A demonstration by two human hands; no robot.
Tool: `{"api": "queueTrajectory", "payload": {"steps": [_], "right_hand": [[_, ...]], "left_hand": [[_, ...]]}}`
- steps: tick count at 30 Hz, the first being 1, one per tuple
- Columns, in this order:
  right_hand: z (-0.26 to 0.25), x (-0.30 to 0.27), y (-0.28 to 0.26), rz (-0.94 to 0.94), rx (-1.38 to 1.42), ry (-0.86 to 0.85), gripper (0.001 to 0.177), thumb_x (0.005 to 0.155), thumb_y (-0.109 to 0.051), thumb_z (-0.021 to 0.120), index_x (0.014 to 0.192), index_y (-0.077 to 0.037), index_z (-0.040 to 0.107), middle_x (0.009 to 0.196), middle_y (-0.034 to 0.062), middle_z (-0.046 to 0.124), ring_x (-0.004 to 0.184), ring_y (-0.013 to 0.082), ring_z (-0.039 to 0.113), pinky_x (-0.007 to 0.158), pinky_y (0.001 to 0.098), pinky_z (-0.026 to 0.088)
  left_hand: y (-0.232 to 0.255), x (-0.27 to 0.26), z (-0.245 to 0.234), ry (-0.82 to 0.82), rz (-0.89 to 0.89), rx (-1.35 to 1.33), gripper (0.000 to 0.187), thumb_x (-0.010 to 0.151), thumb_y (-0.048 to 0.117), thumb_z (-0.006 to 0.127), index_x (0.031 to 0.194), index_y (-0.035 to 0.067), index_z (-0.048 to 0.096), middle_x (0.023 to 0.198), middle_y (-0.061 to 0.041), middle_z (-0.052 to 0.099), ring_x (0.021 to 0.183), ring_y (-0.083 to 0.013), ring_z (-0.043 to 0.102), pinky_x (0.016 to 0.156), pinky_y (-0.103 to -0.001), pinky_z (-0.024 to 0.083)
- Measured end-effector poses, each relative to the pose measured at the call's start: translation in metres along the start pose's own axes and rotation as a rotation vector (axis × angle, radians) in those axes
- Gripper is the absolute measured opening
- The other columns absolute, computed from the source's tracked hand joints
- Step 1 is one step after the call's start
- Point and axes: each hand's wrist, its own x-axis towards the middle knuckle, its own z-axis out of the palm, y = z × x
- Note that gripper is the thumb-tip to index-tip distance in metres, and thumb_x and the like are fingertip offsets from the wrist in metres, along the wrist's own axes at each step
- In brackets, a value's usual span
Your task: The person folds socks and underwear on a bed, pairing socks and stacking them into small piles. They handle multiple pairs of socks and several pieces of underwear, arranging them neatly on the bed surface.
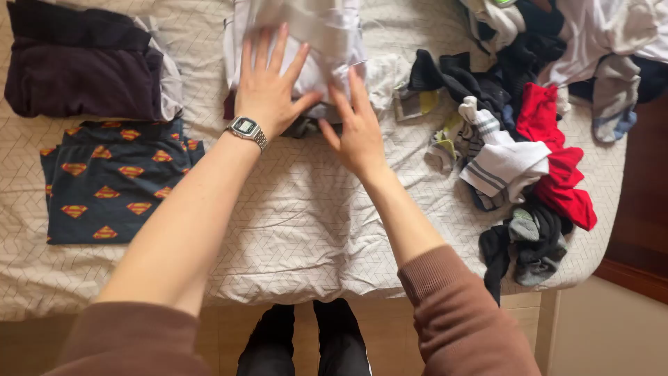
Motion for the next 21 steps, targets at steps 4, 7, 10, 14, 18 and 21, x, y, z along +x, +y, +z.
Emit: {"api": "queueTrajectory", "payload": {"steps": [4,7,10,14,18,21], "right_hand": [[-0.055,-0.056,-0.017,-0.016,0.087,0.031,0.056,0.101,-0.018,0.074,0.149,-0.003,0.049,0.166,0.0229,0.025,0.155,0.0435,0.031,0.13,0.0497,0.03],[-0.098,-0.12,-0.012,0.234,0.154,0.011,0.046,0.098,-0.02,0.067,0.14,-0.004,0.055,0.16,0.0161,0.041,0.15,0.0334,0.038,0.125,0.0514,0.031],[-0.109,-0.205,0.05,0.286,-0.063,0.237,0.042,0.086,-0.025,0.08,0.127,-0.016,0.07,0.132,0.0053,0.066,0.122,0.025,0.062,0.107,0.0389,0.048],[-0.143,-0.224,0.106,0.214,-0.537,0.255,0.047,0.083,-0.024,0.08,0.128,-0.019,0.068,0.124,0.0027,0.063,0.11,0.0241,0.062,0.093,0.0385,0.049],[-0.145,-0.206,0.17,0.081,-0.898,0.218,0.064,0.067,-0.022,0.082,0.128,-0.021,0.066,0.122,0.0035,0.06,0.104,0.023,0.057,0.079,0.0371,0.043],[-0.152,-0.202,0.182,0.165,-0.708,0.22,0.029,0.086,-0.026,0.077,0.114,-0.026,0.073,0.102,-0.0058,0.062,0.087,0.0189,0.059,0.073,0.0339,0.043]], "left_hand": [[0.014,-0.01,-0.004,-0.034,-0.04,0.018,0.095,0.092,0.071,0.056,0.168,0.024,0.024,0.17,-0.017,0.003,0.156,-0.0445,0.01,0.124,-0.064,0.008],[0.044,-0.049,-0.026,0.082,-0.088,-0.085,0.093,0.097,0.06,0.068,0.166,0.012,0.027,0.17,-0.018,0.01,0.156,-0.0409,0.009,0.127,-0.057,0.008],[0.086,-0.123,-0.007,0.369,-0.009,-0.269,0.084,0.101,0.048,0.069,0.163,0.006,0.032,0.166,-0.024,0.028,0.153,-0.0435,0.026,0.125,-0.058,0.022],[0.151,-0.234,0.041,0.136,0.013,-0.53,0.065,0.091,0.027,0.074,0.145,-0.001,0.05,0.141,-0.026,0.053,0.134,-0.0425,0.05,0.113,-0.051,0.04],[0.214,-0.291,0.059,-0.089,0.051,-0.679,0.06,0.087,0.024,0.077,0.141,0.009,0.056,0.136,-0.013,0.059,0.126,-0.0317,0.06,0.105,-0.043,0.049],[0.248,-0.274,0.049,-0.156,0.064,-0.827,0.043,0.093,0.03,0.073,0.132,0.017,0.063,0.128,-0.001,0.064,0.118,-0.0206,0.066,0.095,-0.033,0.056]]}}
